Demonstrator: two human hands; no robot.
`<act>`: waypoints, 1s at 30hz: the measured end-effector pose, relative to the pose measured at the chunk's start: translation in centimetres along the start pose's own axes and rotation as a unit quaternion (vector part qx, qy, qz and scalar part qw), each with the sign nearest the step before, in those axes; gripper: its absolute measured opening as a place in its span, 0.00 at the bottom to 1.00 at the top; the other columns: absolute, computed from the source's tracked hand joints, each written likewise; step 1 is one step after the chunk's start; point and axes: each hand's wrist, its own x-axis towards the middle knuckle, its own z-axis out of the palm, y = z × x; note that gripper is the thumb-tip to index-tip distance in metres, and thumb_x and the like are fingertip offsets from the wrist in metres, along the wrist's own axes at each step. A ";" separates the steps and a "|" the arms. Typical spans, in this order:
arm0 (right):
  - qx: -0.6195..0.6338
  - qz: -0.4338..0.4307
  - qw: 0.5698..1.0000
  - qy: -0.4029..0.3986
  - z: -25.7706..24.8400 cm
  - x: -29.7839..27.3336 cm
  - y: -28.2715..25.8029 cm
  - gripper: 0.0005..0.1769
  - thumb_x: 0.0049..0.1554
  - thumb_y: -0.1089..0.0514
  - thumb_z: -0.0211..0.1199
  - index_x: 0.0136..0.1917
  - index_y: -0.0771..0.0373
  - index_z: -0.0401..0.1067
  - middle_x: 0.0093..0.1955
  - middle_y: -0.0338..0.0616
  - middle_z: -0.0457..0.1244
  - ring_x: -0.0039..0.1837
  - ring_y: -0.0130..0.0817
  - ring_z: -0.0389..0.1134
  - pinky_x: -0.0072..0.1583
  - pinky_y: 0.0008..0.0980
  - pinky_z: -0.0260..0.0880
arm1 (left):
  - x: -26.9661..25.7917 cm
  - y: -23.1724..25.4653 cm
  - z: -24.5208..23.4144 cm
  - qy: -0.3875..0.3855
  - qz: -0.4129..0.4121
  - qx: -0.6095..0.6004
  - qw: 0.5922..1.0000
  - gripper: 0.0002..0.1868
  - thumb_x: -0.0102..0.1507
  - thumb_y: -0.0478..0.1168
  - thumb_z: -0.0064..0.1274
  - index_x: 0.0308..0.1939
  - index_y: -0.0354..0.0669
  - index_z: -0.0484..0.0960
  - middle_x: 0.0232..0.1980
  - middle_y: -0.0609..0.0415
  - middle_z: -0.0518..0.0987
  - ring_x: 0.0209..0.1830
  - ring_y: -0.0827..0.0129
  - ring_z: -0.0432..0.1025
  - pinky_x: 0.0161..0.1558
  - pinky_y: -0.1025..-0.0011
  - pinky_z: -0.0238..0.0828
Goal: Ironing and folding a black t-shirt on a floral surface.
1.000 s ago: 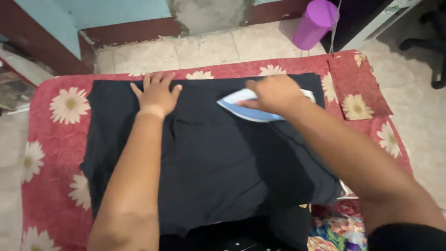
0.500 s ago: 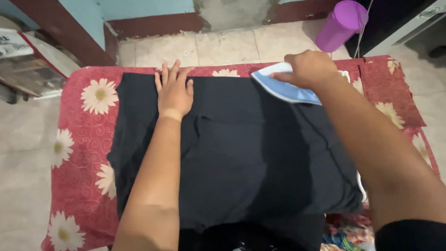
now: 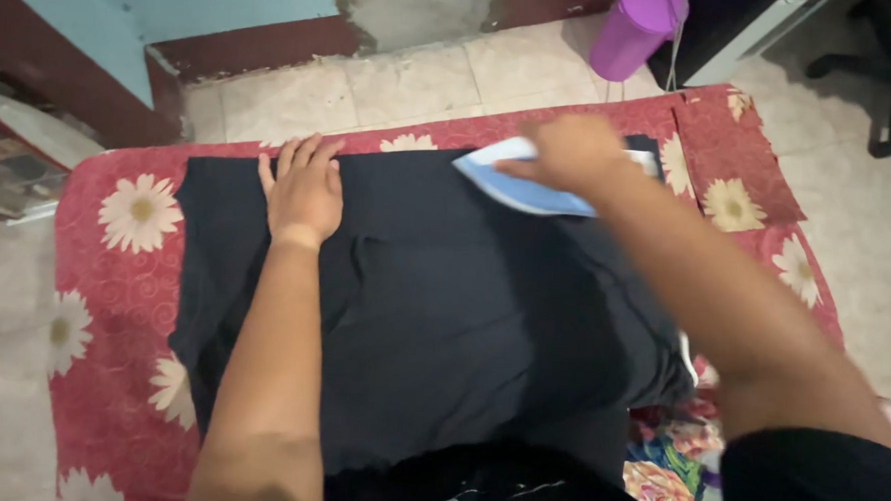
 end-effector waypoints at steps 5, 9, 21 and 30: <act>-0.027 0.098 0.994 -0.035 1.6 -4.2 9.2 0.42 0.56 0.19 0.53 0.66 0.52 0.73 0.49 0.56 0.71 0.53 0.54 0.74 0.56 0.53 0.72 | 0.1 0.1 0.0 -0.003 0.001 0.013 1.000 0.20 0.71 0.44 0.41 0.65 0.56 0.78 0.74 0.56 0.69 0.77 0.57 0.55 0.75 0.43 0.32; -0.024 0.098 0.995 -0.013 2.2 -4.1 9.7 0.42 0.56 0.19 0.54 0.67 0.51 0.73 0.49 0.57 0.71 0.53 0.56 0.73 0.55 0.53 0.73 | -0.1 0.4 -0.2 -0.001 -0.003 0.012 1.000 0.20 0.71 0.45 0.40 0.66 0.54 0.78 0.74 0.56 0.69 0.77 0.57 0.55 0.75 0.43 0.32; 0.074 -0.201 0.973 0.082 -0.3 2.2 -12.8 0.37 0.54 0.24 0.60 0.56 0.58 0.77 0.49 0.55 0.71 0.53 0.54 0.73 0.55 0.51 0.72 | -0.9 -3.4 -2.8 0.014 -0.047 0.073 0.996 0.23 0.67 0.49 0.44 0.67 0.57 0.75 0.78 0.54 0.64 0.81 0.53 0.47 0.73 0.38 0.27; 0.040 -0.231 0.970 0.065 -3.2 5.7 -17.9 0.34 0.53 0.25 0.62 0.53 0.55 0.79 0.47 0.54 0.71 0.52 0.54 0.72 0.54 0.51 0.71 | -5.0 -12.0 -6.6 0.010 -0.096 0.072 0.993 0.26 0.70 0.51 0.42 0.72 0.60 0.70 0.79 0.54 0.61 0.81 0.55 0.47 0.74 0.46 0.34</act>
